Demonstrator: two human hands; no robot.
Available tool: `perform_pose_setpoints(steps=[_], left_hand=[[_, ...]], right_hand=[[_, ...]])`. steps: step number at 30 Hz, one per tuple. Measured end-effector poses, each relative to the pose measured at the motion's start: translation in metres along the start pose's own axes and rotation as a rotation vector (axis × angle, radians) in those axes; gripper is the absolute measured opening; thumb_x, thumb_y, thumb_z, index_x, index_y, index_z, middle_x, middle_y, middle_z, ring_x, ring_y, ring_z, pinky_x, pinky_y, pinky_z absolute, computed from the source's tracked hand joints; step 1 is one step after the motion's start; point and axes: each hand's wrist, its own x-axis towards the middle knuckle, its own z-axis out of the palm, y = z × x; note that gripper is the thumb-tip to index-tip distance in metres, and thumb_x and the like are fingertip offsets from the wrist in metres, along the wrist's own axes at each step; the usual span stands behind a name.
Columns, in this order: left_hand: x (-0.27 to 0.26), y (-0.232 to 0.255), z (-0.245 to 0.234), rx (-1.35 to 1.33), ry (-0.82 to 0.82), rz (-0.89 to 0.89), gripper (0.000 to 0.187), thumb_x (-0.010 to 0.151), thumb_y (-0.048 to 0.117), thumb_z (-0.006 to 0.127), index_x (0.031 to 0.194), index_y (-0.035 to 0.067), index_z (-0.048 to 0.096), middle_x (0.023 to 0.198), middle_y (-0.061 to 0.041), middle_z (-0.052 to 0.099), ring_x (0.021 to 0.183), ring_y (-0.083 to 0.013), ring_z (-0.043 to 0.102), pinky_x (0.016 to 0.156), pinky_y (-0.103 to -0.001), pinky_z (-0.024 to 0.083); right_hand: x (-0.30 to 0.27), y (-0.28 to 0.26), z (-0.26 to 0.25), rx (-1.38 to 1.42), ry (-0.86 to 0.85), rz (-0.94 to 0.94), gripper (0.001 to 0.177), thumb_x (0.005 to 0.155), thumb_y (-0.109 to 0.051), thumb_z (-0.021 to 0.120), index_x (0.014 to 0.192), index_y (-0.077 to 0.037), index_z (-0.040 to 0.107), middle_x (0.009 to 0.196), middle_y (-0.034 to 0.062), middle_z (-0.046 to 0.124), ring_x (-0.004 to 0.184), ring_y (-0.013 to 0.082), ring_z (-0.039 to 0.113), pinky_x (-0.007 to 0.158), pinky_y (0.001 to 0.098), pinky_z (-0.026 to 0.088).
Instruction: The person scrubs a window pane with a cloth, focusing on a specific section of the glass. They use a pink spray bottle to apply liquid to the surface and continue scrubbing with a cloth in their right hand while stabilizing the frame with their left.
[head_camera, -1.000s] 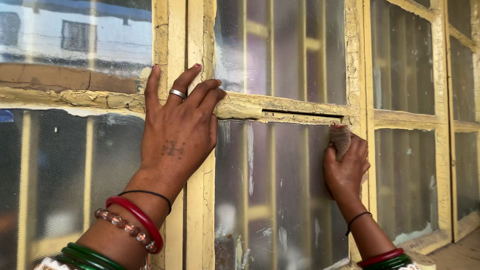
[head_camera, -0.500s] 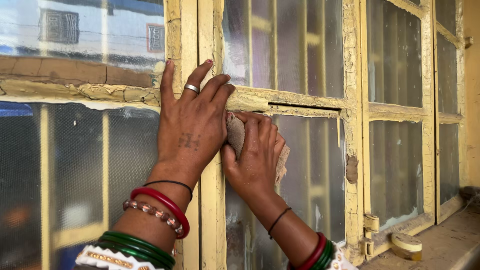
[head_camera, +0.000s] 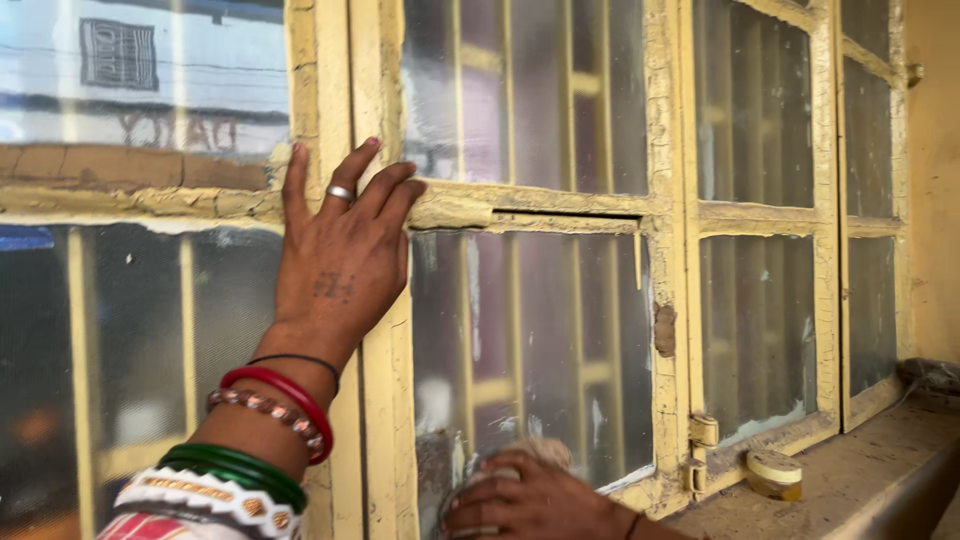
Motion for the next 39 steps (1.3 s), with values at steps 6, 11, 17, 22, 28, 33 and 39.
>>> perform_pose_setpoints(steps=[6, 11, 17, 22, 28, 33, 39], left_hand=[[-0.001, 0.004, -0.007, 0.070, -0.036, 0.032, 0.044, 0.093, 0.020, 0.056, 0.137, 0.019, 0.062, 0.147, 0.003, 0.056, 0.148, -0.0190, 0.035, 0.124, -0.059, 0.009], [-0.002, 0.016, -0.007, 0.133, -0.090, -0.003, 0.049, 0.092, 0.020, 0.057, 0.140, 0.018, 0.060, 0.150, 0.002, 0.055, 0.153, -0.0211, 0.032, 0.123, -0.063, 0.006], [0.006, 0.049, -0.008, 0.131, -0.199, -0.094, 0.059, 0.082, 0.023, 0.059, 0.141, 0.018, 0.055, 0.154, -0.006, 0.046, 0.150, -0.0249, 0.027, 0.118, -0.067, 0.002], [0.010, 0.087, -0.004, 0.026, -0.285, 0.111, 0.067, 0.081, 0.022, 0.057, 0.147, 0.021, 0.048, 0.160, -0.011, 0.037, 0.150, -0.0293, 0.024, 0.116, -0.062, 0.005], [-0.010, 0.131, 0.027, -0.195, -0.239, 0.146, 0.054, 0.087, 0.024, 0.056, 0.140, 0.016, 0.052, 0.150, -0.007, 0.045, 0.146, -0.0260, 0.030, 0.120, -0.055, 0.013], [-0.024, 0.130, 0.051, -0.111, -0.162, 0.149, 0.054, 0.091, 0.031, 0.051, 0.143, 0.016, 0.050, 0.154, -0.005, 0.042, 0.147, -0.0243, 0.029, 0.122, -0.053, 0.013], [-0.028, 0.130, 0.057, -0.076, -0.190, 0.149, 0.060, 0.089, 0.031, 0.051, 0.147, 0.018, 0.047, 0.157, -0.003, 0.038, 0.147, -0.0234, 0.026, 0.122, -0.052, 0.010]], right_hand=[[0.051, 0.101, -0.113, -0.166, 0.394, 0.558, 0.048, 0.079, -0.026, 0.074, 0.124, -0.024, 0.060, 0.130, 0.0082, 0.057, 0.119, 0.0284, 0.049, 0.104, 0.0478, 0.035], [0.083, 0.111, -0.107, -0.274, 0.864, 0.840, 0.060, 0.074, -0.020, 0.070, 0.131, -0.009, 0.057, 0.122, 0.0148, 0.055, 0.119, 0.0331, 0.048, 0.102, 0.0562, 0.029], [0.020, 0.004, -0.014, 0.000, 0.345, 0.184, 0.048, 0.089, -0.021, 0.066, 0.135, -0.012, 0.058, 0.135, 0.0127, 0.058, 0.126, 0.0328, 0.054, 0.110, 0.0500, 0.039], [-0.007, 0.034, -0.030, -0.201, 0.227, -0.050, 0.040, 0.095, -0.023, 0.069, 0.134, -0.030, 0.064, 0.140, 0.0000, 0.061, 0.130, 0.0256, 0.057, 0.115, 0.0511, 0.038], [0.001, 0.156, -0.122, -0.259, 0.747, 0.576, 0.059, 0.076, -0.024, 0.074, 0.131, -0.009, 0.057, 0.122, 0.0164, 0.056, 0.116, 0.0370, 0.050, 0.101, 0.0509, 0.036], [-0.006, 0.161, -0.111, -0.253, 0.912, 0.807, 0.060, 0.074, -0.016, 0.069, 0.133, -0.013, 0.056, 0.131, 0.0108, 0.057, 0.124, 0.0334, 0.050, 0.105, 0.0487, 0.034], [-0.077, 0.078, -0.022, -0.237, 0.615, 0.587, 0.062, 0.082, -0.020, 0.066, 0.139, -0.008, 0.046, 0.134, 0.0236, 0.049, 0.123, 0.0420, 0.044, 0.103, 0.0563, 0.031]])
